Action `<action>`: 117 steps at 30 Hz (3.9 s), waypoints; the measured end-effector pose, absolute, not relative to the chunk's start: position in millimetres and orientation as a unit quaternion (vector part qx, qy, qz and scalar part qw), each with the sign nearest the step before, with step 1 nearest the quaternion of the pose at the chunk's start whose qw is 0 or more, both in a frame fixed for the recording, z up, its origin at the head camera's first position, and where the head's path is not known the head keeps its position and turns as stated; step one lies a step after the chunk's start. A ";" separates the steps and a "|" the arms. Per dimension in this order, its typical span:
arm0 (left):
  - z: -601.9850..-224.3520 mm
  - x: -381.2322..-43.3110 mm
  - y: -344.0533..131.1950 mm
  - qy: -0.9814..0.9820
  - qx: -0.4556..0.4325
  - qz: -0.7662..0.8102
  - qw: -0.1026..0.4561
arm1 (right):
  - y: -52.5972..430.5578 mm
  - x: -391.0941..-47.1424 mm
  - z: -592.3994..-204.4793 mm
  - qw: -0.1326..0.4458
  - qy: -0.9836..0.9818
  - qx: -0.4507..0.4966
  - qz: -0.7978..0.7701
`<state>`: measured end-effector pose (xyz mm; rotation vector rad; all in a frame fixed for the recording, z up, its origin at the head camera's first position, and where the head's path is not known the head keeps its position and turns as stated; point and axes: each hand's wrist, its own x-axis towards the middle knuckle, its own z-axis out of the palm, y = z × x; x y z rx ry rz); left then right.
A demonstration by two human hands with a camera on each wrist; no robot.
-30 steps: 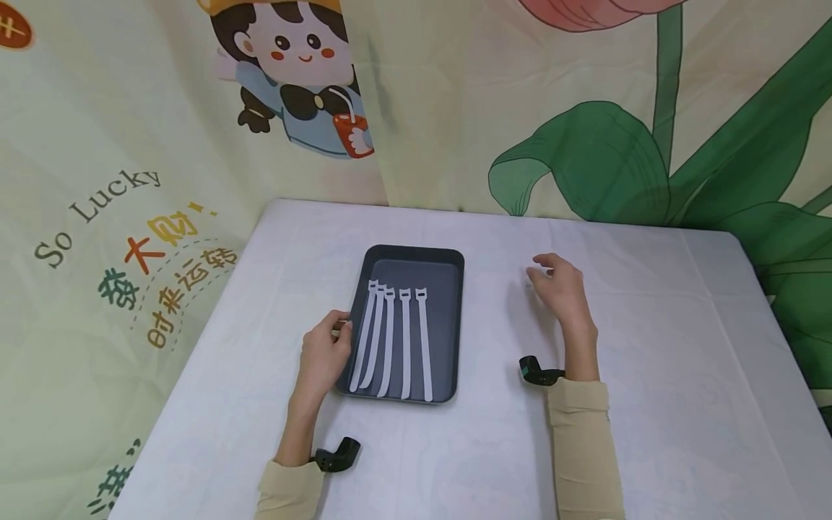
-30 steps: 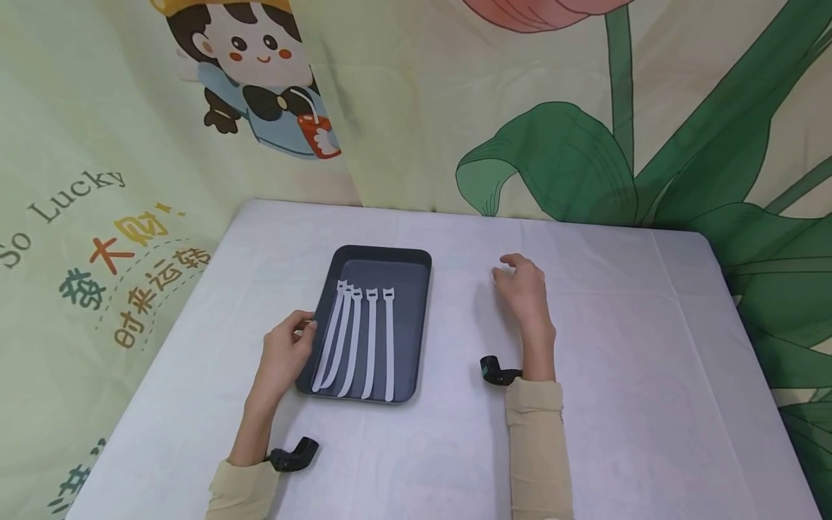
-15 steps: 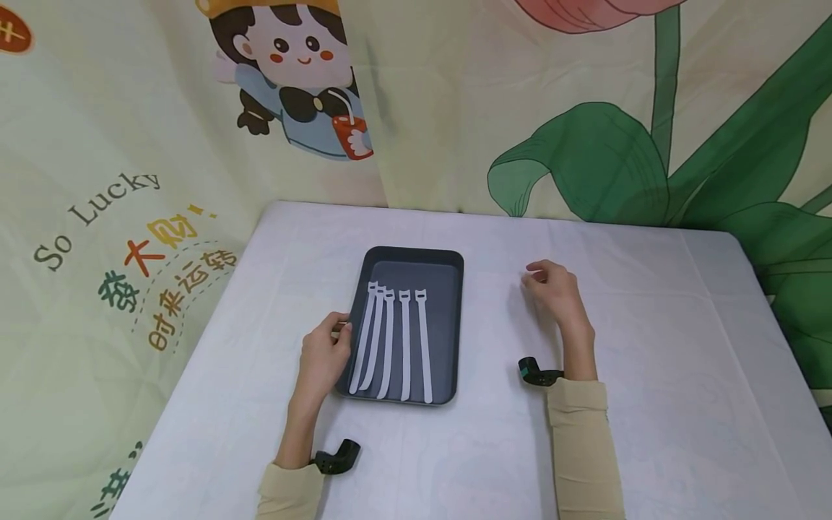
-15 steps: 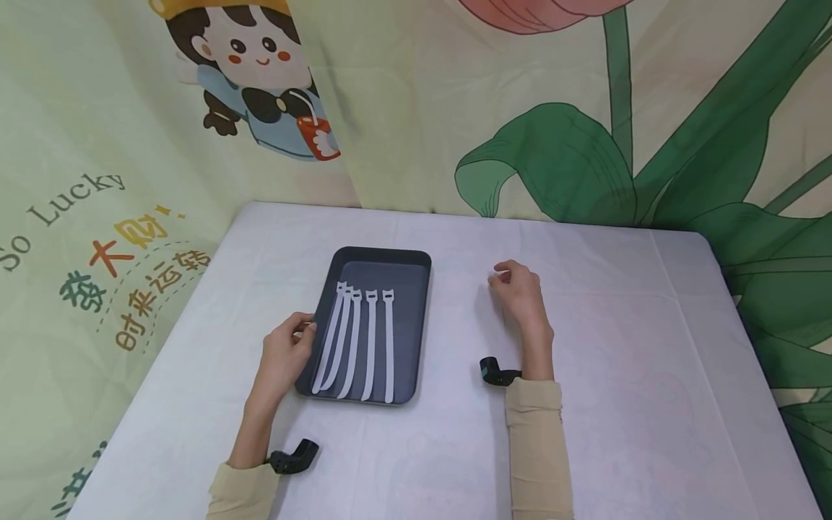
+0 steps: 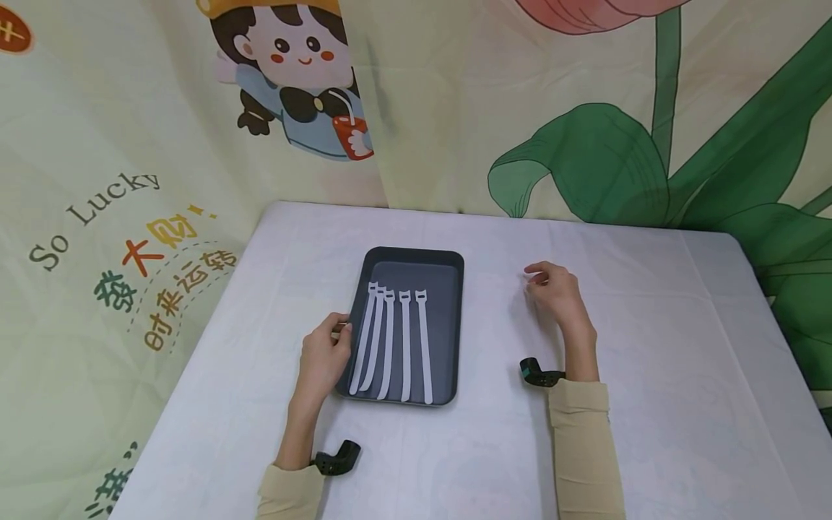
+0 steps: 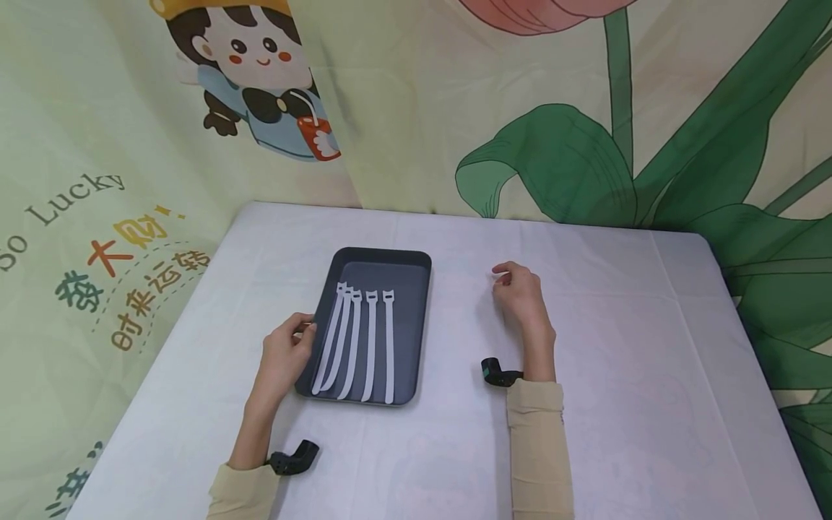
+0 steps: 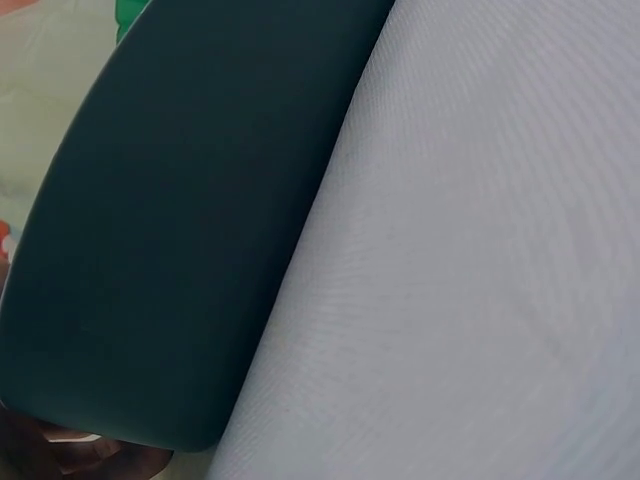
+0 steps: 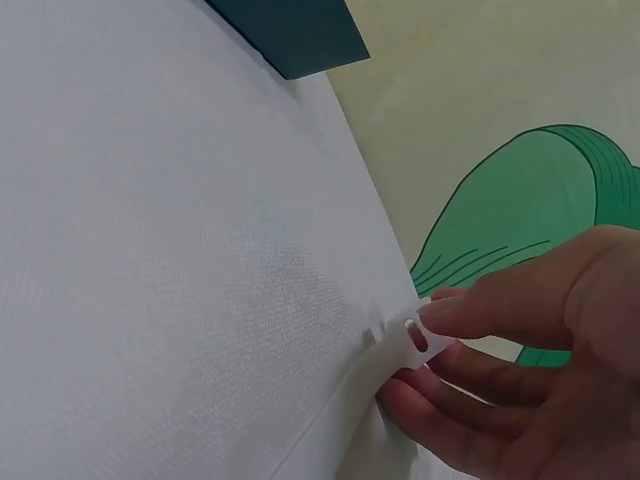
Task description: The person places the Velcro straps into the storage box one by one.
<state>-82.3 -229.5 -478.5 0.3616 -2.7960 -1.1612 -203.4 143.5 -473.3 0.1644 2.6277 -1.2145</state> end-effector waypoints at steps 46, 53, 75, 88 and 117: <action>-478.3 -81.6 -229.2 -0.916 0.119 -0.380 0.047 | 128.6 -188.7 -441.9 0.017 0.872 -0.023 -0.489; -477.8 -80.9 -229.2 -0.916 0.119 -0.380 0.047 | 123.8 -183.9 -432.2 -0.004 0.862 -0.042 -0.505; -480.4 -81.5 -228.8 -0.915 0.120 -0.381 0.054 | 115.9 -171.1 -411.9 -0.013 0.813 -0.079 -0.577; -480.2 -81.4 -228.4 -0.916 0.120 -0.380 0.055 | 96.7 -162.2 -400.1 -0.017 0.791 -0.124 -0.599; -479.0 -84.4 -225.6 -0.915 0.124 -0.380 0.057 | 68.3 -155.8 -398.0 0.021 0.722 -0.146 -0.676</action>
